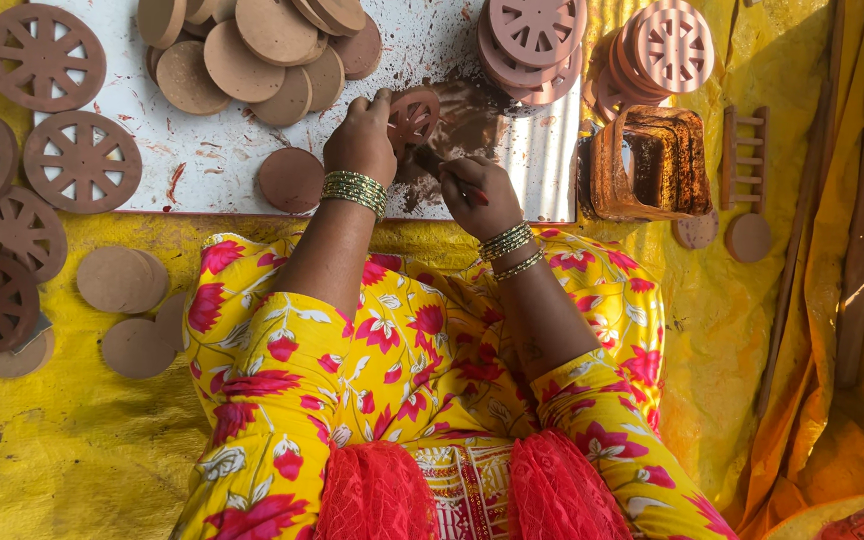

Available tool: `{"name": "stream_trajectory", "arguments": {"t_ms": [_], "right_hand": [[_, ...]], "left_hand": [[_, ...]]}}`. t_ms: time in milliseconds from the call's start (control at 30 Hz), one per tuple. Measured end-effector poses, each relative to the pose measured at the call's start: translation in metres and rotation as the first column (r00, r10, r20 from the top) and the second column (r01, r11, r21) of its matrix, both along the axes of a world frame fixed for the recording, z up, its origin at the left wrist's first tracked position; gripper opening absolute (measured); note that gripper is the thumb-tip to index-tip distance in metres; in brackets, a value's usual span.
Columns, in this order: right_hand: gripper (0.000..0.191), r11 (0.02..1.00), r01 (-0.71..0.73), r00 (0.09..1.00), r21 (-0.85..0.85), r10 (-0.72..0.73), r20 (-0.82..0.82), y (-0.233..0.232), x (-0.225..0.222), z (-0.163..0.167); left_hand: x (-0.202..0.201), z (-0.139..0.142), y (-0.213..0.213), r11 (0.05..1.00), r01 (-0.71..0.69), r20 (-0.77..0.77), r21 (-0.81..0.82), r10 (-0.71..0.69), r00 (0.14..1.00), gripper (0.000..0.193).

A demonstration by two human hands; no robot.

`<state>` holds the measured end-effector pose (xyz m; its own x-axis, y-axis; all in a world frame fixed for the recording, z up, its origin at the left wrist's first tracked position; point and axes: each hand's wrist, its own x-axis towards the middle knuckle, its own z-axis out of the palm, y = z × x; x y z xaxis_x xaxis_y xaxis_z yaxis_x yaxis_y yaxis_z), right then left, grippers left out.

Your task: The person sits on the ground and spreads a brown paste over wheel-shaped decorative discs using a small brush-like tool, working one disc at a time on a white board. Coated discs are stacked nearby and plain discs are taken from a pile as each is finished.

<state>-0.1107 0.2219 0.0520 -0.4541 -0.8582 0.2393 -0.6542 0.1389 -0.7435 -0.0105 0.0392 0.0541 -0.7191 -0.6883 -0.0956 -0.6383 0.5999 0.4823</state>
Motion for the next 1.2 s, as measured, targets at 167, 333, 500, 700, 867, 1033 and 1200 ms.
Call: {"name": "stream_trajectory", "arguments": {"t_ms": [167, 333, 500, 700, 867, 1033, 1200], "right_hand": [[0.016, 0.998, 0.023, 1.000, 0.055, -0.023, -0.002, -0.009, 0.007, -0.003], [0.013, 0.997, 0.020, 1.000, 0.072, -0.021, 0.007, -0.005, 0.002, 0.002], [0.016, 1.000, 0.023, 1.000, 0.013, -0.023, -0.012, -0.005, 0.005, -0.001], [0.014, 0.998, 0.036, 0.999, 0.045, -0.037, 0.019, -0.010, 0.009, -0.007], [0.010, 0.999, 0.013, 0.998, 0.043, -0.015, 0.053, 0.003, -0.002, -0.008], [0.012, 0.995, -0.023, 0.999, 0.101, 0.019, 0.040, -0.002, 0.003, -0.015], [0.014, 0.992, 0.032, 0.998, 0.126, -0.039, 0.050, 0.006, -0.014, -0.005]], "left_hand": [[-0.003, 0.003, 0.004, 1.000, 0.028, 0.034, 0.003, -0.028, 0.999, 0.055], [-0.001, 0.006, 0.004, 0.999, 0.032, -0.003, -0.024, -0.032, 0.999, 0.060], [-0.003, -0.005, 0.004, 1.000, 0.010, 0.004, -0.009, -0.010, 1.000, 0.057], [-0.002, -0.032, -0.007, 0.997, -0.041, -0.384, 0.069, 0.064, 0.921, 0.060], [0.001, -0.041, -0.014, 0.993, -0.094, -0.215, 0.073, 0.108, 0.971, 0.031], [0.003, -0.024, -0.014, 0.994, -0.106, -0.175, 0.028, 0.109, 0.979, 0.032], [0.004, -0.003, -0.010, 0.979, -0.119, -0.195, 0.168, 0.152, 0.969, 0.038]]}}
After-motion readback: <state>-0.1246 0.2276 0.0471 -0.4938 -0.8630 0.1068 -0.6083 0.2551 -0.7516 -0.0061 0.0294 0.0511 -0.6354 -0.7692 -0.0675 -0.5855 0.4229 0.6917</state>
